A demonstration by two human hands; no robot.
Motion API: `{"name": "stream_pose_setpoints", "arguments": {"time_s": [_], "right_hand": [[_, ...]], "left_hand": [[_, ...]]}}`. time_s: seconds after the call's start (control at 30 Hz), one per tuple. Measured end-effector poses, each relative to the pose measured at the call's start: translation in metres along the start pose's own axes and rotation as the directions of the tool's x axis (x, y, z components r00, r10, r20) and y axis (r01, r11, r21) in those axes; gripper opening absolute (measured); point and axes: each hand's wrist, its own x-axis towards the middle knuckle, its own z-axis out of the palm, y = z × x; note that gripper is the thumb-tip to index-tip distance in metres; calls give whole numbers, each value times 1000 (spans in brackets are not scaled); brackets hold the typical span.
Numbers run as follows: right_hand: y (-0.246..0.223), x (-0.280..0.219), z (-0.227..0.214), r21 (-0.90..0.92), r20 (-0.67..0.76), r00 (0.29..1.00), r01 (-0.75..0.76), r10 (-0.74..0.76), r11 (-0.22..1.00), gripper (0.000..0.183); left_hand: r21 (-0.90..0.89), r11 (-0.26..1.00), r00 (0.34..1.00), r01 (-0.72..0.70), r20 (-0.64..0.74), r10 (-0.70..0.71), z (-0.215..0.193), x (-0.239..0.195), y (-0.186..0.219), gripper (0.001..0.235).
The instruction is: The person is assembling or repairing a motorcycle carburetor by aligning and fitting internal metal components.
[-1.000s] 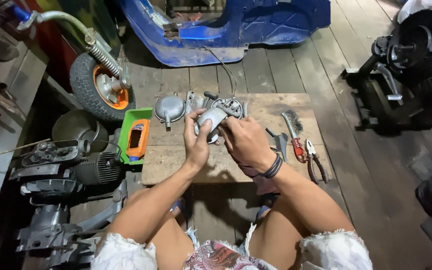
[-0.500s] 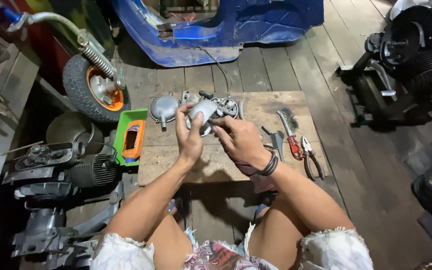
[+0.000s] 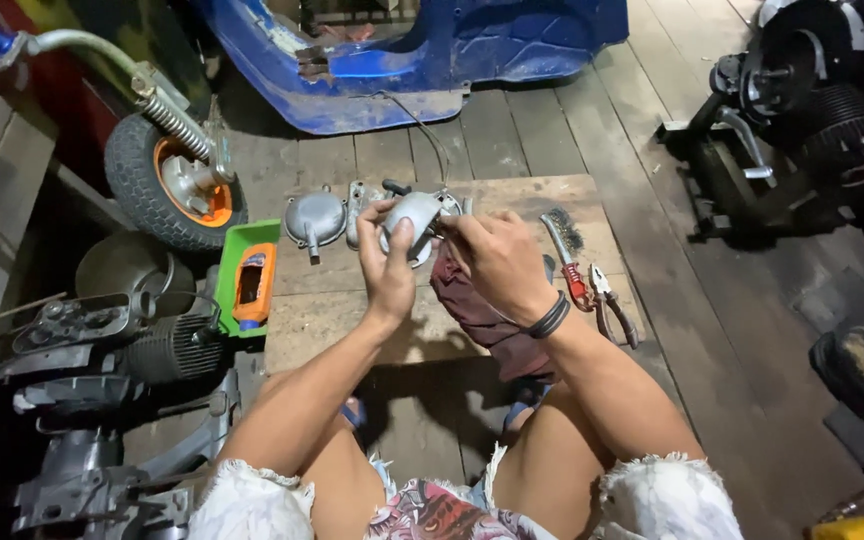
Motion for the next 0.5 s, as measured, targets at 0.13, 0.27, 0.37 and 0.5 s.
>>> {"name": "stream_pose_setpoints", "arguments": {"time_s": [0.13,0.27,0.37,0.5], "right_hand": [[-4,-1,0,100,-5,997,-74,75,992,9],[5,-5,9,156,54,991,-132,125,979,15],[21,-9,15,-105,-2,997,-75,75,992,18],[-4,-6,-5,230,108,979,-195,174,954,17]], "left_hand": [[21,1000,1000,-20,-15,21,-11,14,-31,51],[44,999,999,-32,8,32,-18,21,-51,46],[-32,999,1000,-16,-9,16,0,17,-37,43],[114,992,998,-51,-17,53,-7,25,-55,41]]}}
